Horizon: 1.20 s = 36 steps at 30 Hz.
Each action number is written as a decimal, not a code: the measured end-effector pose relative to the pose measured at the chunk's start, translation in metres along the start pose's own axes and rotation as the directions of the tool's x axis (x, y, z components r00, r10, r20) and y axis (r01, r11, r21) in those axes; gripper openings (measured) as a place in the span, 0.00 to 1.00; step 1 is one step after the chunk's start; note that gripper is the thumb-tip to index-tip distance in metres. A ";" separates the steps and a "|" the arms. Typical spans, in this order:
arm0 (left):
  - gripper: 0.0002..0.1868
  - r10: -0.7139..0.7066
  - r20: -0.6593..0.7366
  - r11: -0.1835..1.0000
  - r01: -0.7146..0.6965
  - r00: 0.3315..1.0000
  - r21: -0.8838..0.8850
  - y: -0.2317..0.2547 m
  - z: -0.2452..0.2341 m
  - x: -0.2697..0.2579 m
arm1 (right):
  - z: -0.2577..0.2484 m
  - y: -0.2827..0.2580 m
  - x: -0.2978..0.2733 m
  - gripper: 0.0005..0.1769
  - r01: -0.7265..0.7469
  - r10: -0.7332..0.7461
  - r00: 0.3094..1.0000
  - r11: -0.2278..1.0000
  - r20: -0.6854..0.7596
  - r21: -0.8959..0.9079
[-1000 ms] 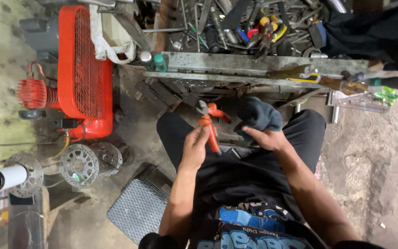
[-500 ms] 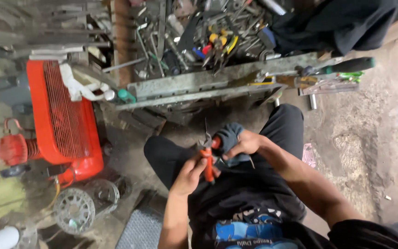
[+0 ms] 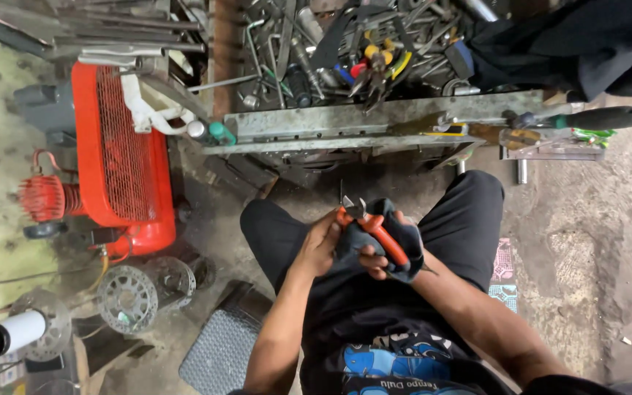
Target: The person wipes a pair of pliers with a dark cloth, then places the pliers on a wall-mounted rack. The person continues to wipe the cloth and handle other tools on the bench, including wrenches and screwdrivers, before placing them on the rack.
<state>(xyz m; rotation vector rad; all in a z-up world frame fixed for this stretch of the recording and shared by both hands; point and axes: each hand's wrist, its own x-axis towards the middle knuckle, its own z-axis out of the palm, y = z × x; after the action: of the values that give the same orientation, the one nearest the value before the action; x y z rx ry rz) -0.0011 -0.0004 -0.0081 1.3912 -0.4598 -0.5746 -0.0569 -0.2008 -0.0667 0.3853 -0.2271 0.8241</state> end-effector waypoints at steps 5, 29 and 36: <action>0.35 -0.042 -0.027 0.996 0.044 0.999 0.079 0.001 -0.005 -0.002 | 0.009 0.018 -0.012 0.27 0.121 -0.126 0.936 0.992 -0.329 -0.038; 0.25 -0.060 -0.226 0.994 0.079 0.972 0.074 0.014 0.006 -0.015 | 0.069 0.072 0.019 0.24 0.176 -0.393 0.653 0.910 -0.647 -0.375; 0.26 0.227 -0.031 0.927 -0.206 0.973 0.314 0.060 0.016 0.000 | 0.060 0.069 0.005 0.28 0.177 -0.178 0.898 0.983 -0.403 -0.040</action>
<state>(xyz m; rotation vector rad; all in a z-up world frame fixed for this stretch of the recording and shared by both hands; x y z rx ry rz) -0.0043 -0.0077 0.0534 1.6263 -0.6619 -0.2809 -0.1080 -0.1803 0.0063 0.2207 0.1933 0.7046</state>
